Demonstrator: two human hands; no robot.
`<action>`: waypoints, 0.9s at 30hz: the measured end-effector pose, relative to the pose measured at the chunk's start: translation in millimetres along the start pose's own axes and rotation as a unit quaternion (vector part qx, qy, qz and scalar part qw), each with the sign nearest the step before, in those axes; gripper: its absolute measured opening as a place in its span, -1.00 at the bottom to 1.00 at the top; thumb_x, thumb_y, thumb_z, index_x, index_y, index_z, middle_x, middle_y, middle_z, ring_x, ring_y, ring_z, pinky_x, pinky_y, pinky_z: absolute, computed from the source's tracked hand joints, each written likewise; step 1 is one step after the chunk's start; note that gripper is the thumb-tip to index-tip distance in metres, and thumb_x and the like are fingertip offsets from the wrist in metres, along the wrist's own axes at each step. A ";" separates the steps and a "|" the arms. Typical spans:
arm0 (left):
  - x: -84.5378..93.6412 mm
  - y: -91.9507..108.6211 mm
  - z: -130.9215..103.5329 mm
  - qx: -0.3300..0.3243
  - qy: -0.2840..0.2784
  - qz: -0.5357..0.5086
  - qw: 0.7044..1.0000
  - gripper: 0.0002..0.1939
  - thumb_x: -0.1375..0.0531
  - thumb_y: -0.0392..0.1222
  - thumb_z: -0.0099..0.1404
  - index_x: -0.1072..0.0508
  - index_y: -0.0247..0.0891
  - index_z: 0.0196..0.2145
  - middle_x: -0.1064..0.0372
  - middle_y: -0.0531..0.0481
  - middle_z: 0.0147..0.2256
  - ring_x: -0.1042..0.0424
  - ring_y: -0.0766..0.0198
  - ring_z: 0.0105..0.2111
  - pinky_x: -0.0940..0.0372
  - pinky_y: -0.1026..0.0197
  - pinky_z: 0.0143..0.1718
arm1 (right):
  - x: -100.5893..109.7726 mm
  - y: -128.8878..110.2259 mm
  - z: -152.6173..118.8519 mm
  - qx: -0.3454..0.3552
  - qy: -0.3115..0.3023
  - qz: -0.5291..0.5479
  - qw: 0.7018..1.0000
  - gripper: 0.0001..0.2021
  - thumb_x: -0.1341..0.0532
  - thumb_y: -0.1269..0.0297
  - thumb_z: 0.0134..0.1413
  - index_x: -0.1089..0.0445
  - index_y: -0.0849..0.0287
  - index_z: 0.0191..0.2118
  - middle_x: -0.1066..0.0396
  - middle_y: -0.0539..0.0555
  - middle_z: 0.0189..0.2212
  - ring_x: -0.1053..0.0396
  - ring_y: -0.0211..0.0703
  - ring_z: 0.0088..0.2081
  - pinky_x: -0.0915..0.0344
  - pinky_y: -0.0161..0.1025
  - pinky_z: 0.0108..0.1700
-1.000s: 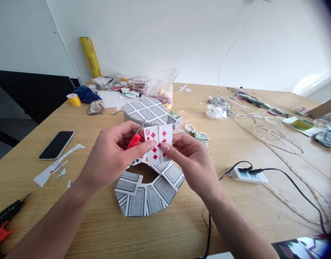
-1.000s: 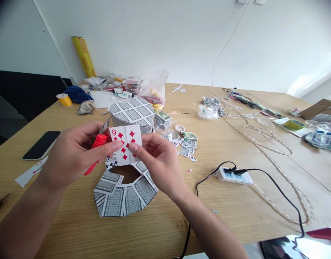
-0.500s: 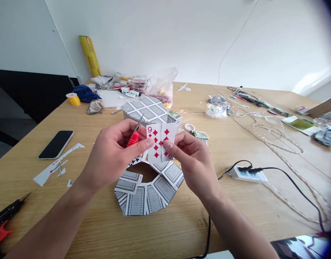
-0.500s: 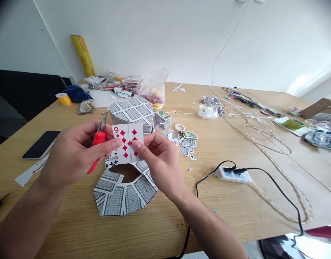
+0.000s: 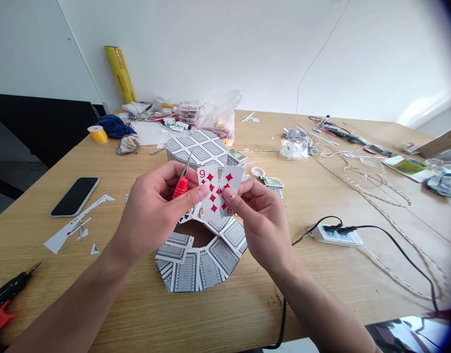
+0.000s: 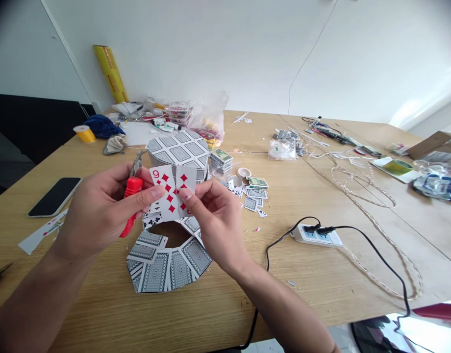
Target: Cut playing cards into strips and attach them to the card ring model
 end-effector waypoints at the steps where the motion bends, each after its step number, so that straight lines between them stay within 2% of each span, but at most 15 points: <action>1: -0.4 0.2 0.2 -0.001 0.002 0.002 1.000 -0.80 -0.48 -0.14 0.28 -0.54 -0.22 -0.31 -0.38 0.15 -0.52 -0.30 0.45 -0.57 -0.25 0.42 -0.57 | -0.1 0.2 -0.2 0.000 0.001 0.000 1.000 -0.74 -0.55 0.20 0.12 -0.50 0.16 -0.40 -0.50 0.00 -0.46 -0.37 -0.32 -0.43 -0.33 -0.33 -0.37; 7: -1.3 0.5 1.1 -0.005 0.012 0.006 1.000 -0.81 -0.48 -0.14 0.27 -0.55 -0.20 -0.31 -0.40 0.15 -0.51 -0.30 0.46 -0.55 -0.27 0.46 -0.55 | 0.3 1.2 -1.5 -0.005 0.003 0.010 1.000 -0.75 -0.55 0.21 0.13 -0.51 0.15 -0.39 -0.50 0.00 -0.45 -0.39 -0.31 -0.40 -0.34 -0.32 -0.34; 16: 1.8 0.5 -1.2 0.005 0.010 0.008 1.000 -0.82 -0.48 -0.15 0.27 -0.55 -0.14 -0.32 -0.40 0.15 -0.50 -0.31 0.42 -0.52 -0.31 0.39 -0.53 | -2.4 3.1 -2.0 -0.001 -0.003 0.013 1.000 -0.77 -0.54 0.22 0.17 -0.52 0.14 -0.37 -0.51 -0.01 -0.44 -0.39 -0.32 -0.39 -0.34 -0.33 -0.33; 23: 10.2 -0.4 -0.6 0.021 0.061 0.014 0.998 -0.79 -0.50 -0.07 0.28 -0.55 -0.13 -0.30 -0.32 0.15 -0.51 -0.22 0.42 -0.56 -0.18 0.34 -0.60 | 8.0 -0.1 2.3 0.042 0.015 0.021 0.999 -0.79 -0.52 0.24 0.20 -0.51 0.12 -0.34 -0.52 -0.04 -0.41 -0.41 -0.31 -0.37 -0.38 -0.33 -0.29; 27: 9.5 1.3 -0.5 0.025 0.045 0.011 0.999 -0.78 -0.49 -0.06 0.30 -0.54 -0.14 -0.30 -0.33 0.14 -0.51 -0.24 0.40 -0.56 -0.19 0.32 -0.60 | 7.8 -0.3 1.6 0.027 0.007 0.010 1.000 -0.76 -0.52 0.20 0.21 -0.50 0.12 -0.35 -0.53 -0.04 -0.42 -0.42 -0.32 -0.38 -0.38 -0.33 -0.29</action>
Point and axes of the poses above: each hand's wrist, its own z-axis towards the middle knuckle, its own x-axis out of the back of the hand, y = z × x, the point moved 2 cm from there along z, towards the middle knuckle
